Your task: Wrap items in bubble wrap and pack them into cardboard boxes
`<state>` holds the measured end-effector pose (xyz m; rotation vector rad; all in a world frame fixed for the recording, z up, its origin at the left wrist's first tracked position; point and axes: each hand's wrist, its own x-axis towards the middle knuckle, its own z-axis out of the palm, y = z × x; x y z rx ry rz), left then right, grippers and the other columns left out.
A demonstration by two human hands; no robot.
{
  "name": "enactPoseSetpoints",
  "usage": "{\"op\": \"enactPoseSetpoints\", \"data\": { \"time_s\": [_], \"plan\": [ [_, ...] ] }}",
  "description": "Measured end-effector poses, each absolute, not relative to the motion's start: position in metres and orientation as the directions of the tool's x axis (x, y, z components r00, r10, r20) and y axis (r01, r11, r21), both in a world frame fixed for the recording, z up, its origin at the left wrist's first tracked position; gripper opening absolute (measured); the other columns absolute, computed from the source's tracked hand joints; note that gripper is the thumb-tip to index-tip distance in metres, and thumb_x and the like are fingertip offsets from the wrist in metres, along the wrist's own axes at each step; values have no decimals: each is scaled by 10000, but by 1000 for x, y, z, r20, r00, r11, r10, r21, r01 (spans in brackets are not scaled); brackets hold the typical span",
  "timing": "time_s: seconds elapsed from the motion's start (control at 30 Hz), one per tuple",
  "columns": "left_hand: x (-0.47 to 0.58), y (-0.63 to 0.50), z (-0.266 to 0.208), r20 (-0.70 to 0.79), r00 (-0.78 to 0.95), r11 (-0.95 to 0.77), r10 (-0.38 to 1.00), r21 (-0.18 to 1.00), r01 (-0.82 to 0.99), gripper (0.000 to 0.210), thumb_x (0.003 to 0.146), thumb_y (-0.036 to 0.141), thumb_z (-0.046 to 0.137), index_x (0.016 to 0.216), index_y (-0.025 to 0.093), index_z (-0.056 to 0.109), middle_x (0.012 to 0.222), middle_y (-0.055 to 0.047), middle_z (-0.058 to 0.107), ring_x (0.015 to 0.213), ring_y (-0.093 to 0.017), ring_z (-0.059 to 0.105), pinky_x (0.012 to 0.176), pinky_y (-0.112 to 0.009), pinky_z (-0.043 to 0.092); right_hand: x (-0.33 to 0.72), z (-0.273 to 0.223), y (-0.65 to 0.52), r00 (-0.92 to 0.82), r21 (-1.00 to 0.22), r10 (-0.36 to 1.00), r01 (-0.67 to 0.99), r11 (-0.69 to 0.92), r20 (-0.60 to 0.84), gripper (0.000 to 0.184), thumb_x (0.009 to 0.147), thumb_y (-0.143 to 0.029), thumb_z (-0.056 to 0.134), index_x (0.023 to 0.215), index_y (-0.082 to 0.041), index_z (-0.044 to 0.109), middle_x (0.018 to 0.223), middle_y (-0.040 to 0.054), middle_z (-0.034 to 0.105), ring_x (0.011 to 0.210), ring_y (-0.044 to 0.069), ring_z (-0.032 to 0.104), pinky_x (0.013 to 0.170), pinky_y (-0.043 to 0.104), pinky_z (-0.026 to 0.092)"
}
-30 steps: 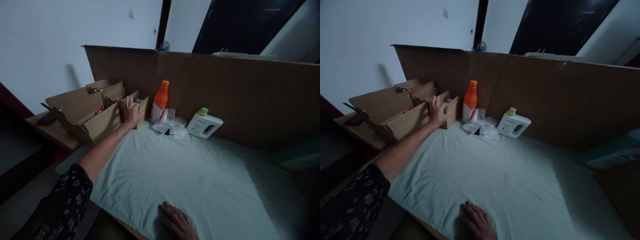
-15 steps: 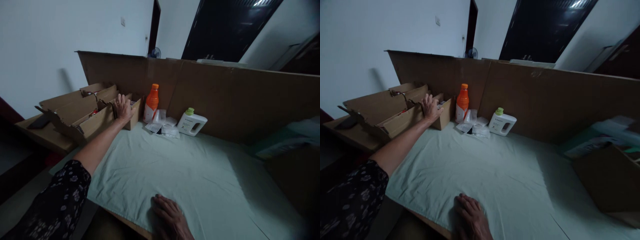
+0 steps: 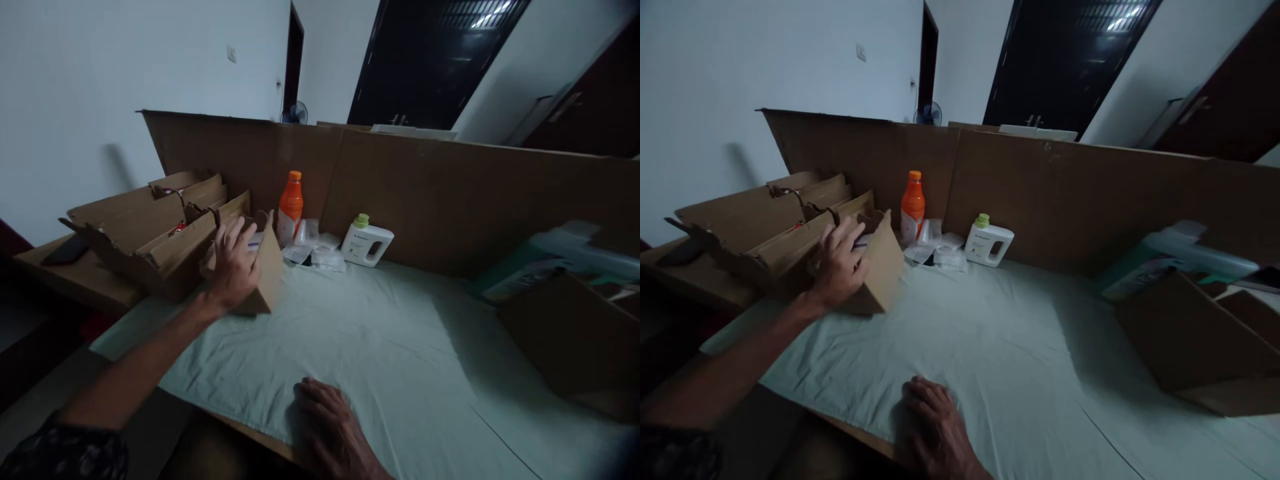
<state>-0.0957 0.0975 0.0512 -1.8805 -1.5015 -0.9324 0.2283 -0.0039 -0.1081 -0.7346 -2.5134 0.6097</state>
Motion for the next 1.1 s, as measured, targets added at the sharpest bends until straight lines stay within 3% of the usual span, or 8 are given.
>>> {"op": "enactPoseSetpoints", "data": {
  "time_s": [0.17, 0.23, 0.33, 0.47, 0.6, 0.77, 0.9, 1.1],
  "plan": [
    [-82, -36, 18, 813, 239, -410, 531, -1, 912, 90, 817, 95, 678, 837, 182, 663, 1571, -94, 453, 1480, -365, 365, 1202, -571, 348, 235, -109, 19, -533, -626, 757, 456, 633, 377, 379, 962, -258, 526, 1332, -287, 605, 1367, 103, 651, 1236, 259, 639, 1002, 453, 557],
    [-89, -68, -4, 849, 52, -344, 526, 156, 926, 408, 776, 104, 751, 1152, 232, 658, 1647, -74, 321, 1479, -343, 375, 1207, -515, 365, 236, -100, 34, -430, -692, 830, 477, 542, 354, 468, 964, -321, 557, 1430, -289, 523, 1403, 112, 625, 1254, 271, 627, 1007, 470, 555],
    [-102, -88, -43, 736, -308, -224, 602, 526, 820, 891, 755, 218, 809, 1524, 257, 361, 1646, -136, 294, 1486, -343, 364, 1214, -515, 344, 225, -85, 60, -376, -776, 884, 456, 436, 277, 658, 922, -441, 636, 1516, -273, 411, 1491, 145, 540, 1301, 301, 586, 995, 496, 551],
    [-106, -82, -81, 336, -456, -3, 824, 807, 591, 830, 776, 415, 758, 1490, 176, 408, 1412, -184, 568, 1385, -374, 489, 1165, -571, 376, 193, -72, 89, -495, -841, 851, 372, 393, 178, 810, 843, -544, 688, 1519, -209, 393, 1506, 186, 508, 1319, 342, 555, 984, 520, 536],
    [-108, -51, -83, 215, -428, 56, 878, 841, 538, 520, 738, 431, 713, 1196, 192, 656, 1103, -124, 723, 1185, -377, 640, 1073, -561, 476, 179, -68, 86, -550, -857, 821, 338, 389, 156, 705, 853, -547, 663, 1430, -184, 487, 1389, 164, 608, 1175, 319, 634, 940, 478, 552],
    [-93, 21, -63, 165, -156, -76, 974, 884, 462, 268, 651, 275, 691, 914, 229, 709, 892, -77, 751, 991, -340, 713, 919, -477, 577, 216, -76, 54, -300, -835, 947, 488, 255, 114, 591, 878, -538, 625, 1344, -190, 521, 1272, 155, 665, 964, 292, 704, 843, 463, 588],
    [-60, 77, -57, 234, 46, -237, 971, 934, 267, 523, 617, 178, 658, 1140, 189, 644, 1133, -112, 723, 1101, -309, 674, 972, -456, 546, 244, -79, 51, -144, -853, 983, 492, 173, 116, 573, 860, -547, 630, 1303, -200, 525, 1248, 155, 671, 960, 291, 719, 810, 432, 610],
    [-39, 70, -74, 298, -69, -268, 952, 922, 279, 728, 736, 193, 649, 1432, 198, 434, 1354, -156, 608, 1300, -337, 560, 1108, -511, 445, 291, -70, 84, -249, -816, 960, 525, 244, 127, 377, 851, -525, 600, 1001, -192, 693, 970, 112, 746, 781, 256, 712, 714, 393, 619]
  ]
}}
